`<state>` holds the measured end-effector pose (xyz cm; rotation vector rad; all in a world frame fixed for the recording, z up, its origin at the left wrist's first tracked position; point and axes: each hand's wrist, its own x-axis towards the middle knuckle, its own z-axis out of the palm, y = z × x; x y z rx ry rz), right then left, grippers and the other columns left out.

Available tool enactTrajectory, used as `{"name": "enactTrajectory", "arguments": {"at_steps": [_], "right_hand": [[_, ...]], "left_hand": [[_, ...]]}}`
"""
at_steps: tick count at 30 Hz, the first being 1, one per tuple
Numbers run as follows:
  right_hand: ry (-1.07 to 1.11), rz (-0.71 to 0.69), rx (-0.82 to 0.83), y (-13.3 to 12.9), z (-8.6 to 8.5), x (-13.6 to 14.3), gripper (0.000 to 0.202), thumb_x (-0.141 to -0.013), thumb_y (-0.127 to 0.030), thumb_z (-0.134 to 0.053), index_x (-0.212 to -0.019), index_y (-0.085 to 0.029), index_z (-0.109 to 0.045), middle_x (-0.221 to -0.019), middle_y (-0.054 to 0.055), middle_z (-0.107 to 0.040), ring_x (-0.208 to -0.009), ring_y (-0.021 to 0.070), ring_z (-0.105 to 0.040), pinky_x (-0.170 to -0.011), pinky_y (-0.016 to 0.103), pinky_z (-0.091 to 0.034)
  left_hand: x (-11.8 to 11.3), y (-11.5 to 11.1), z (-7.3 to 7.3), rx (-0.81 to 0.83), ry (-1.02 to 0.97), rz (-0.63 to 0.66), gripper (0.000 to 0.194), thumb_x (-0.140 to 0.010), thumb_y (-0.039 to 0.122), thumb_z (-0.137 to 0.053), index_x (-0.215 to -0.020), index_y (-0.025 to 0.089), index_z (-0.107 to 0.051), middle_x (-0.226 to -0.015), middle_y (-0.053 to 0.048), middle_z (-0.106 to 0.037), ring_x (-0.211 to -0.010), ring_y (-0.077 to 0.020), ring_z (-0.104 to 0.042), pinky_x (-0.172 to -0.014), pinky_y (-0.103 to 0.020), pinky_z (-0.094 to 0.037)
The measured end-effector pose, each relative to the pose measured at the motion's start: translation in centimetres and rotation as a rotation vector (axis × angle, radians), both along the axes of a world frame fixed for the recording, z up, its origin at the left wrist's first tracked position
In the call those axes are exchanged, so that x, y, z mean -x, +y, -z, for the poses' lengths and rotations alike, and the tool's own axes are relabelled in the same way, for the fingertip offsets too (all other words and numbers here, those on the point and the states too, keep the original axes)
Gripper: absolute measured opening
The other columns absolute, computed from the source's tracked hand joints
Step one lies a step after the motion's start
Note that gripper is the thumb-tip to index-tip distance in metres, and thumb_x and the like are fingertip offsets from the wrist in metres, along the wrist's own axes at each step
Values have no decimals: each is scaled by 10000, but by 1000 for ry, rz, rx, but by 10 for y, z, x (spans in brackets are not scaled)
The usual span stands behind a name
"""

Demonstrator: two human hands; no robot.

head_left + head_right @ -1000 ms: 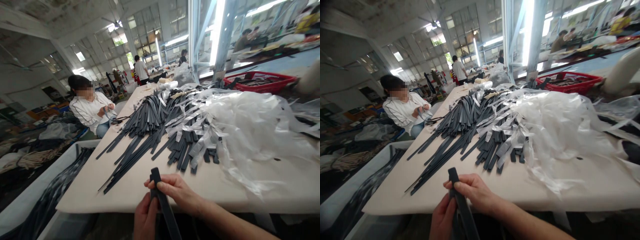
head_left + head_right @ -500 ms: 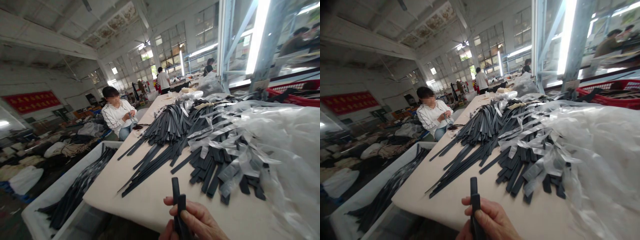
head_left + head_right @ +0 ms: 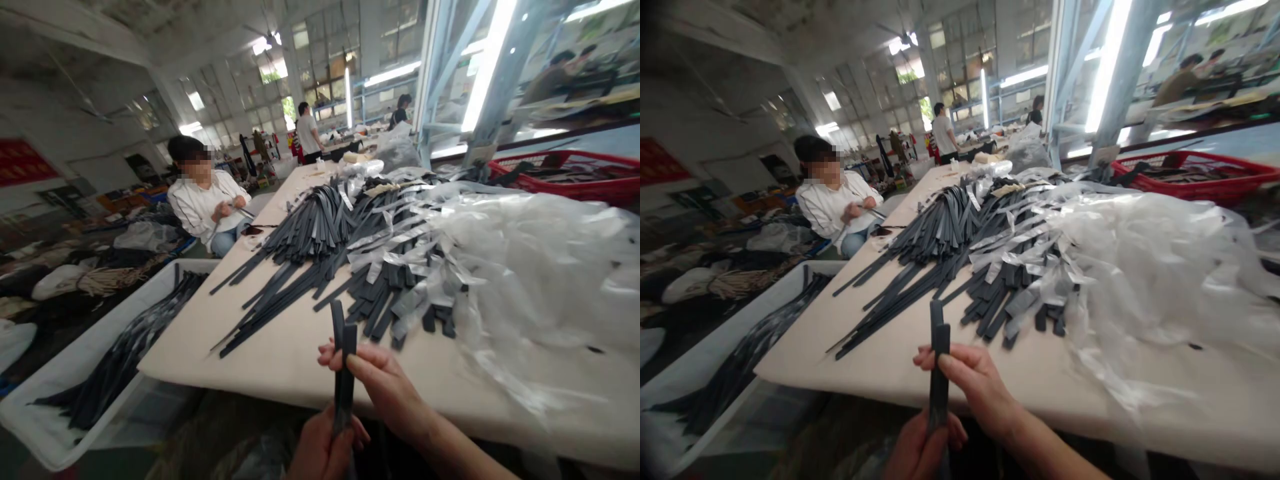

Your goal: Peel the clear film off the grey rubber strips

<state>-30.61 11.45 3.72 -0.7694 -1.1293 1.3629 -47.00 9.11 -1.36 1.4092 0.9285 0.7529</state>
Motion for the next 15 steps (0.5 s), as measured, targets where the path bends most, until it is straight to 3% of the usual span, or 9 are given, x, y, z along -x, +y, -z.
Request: {"name": "enactTrajectory", "arguments": {"at_steps": [3, 5, 7, 10, 12, 15], "right_hand": [[13, 52, -113, 2, -12, -7, 238, -938, -405, -596, -973, -236, -761, -1216, 75, -691, -1203, 246, -589, -1087, 442, -404], [-50, 85, -183, -2, -18, -10, 250, -935, -412, -599, -1076, -247, -723, -1329, 78, -613, -1224, 231, -564, -1056, 415, -433], [-145, -2, -215, -11, -19, -12, 299, -922, -404, -618, -1156, -224, -671, -1291, 95, -617, -1163, 211, -592, -985, 376, -482], [-256, -304, -170, -29, -9, -11, 385, -892, -422, -648, -1184, -171, -639, -1044, 75, -703, -932, 177, -666, -828, 306, -533], [-324, -373, -139, -39, 5, -9, 503, -830, -469, -708, -1219, -160, -632, -1008, 67, -719, -892, 182, -675, -802, 278, -528], [-454, -412, -163, -46, 27, -4, 549, -745, -476, -784, -1194, -183, -664, -1022, 35, -731, -931, 179, -683, -822, 211, -506]], "left_hand": [[8, -6, -16, -126, 46, -16, 423, -906, 539, -507, -791, 188, -714, -856, -104, -697, -770, -228, -591, -722, -318, -452], [11, -6, -27, -113, -12, -181, 392, -906, 518, -518, -791, 183, -686, -930, -103, -698, -789, -218, -588, -716, -314, -470], [14, -5, -35, -95, -148, -387, 354, -877, 521, -571, -809, 185, -662, -958, -89, -691, -797, -209, -598, -716, -315, -495], [19, -6, -41, -74, -399, -653, 355, -798, 556, -660, -832, 205, -619, -938, -46, -681, -819, -212, -625, -712, -328, -534], [22, -8, -44, -51, -459, -786, 371, -769, 572, -684, -820, 216, -595, -899, -14, -677, -807, -206, -629, -696, -326, -546], [13, -5, -47, -123, -338, -745, 332, -834, 536, -640, -894, 211, -609, -942, -15, -668, -837, -201, -625, -736, -347, -553]]}}
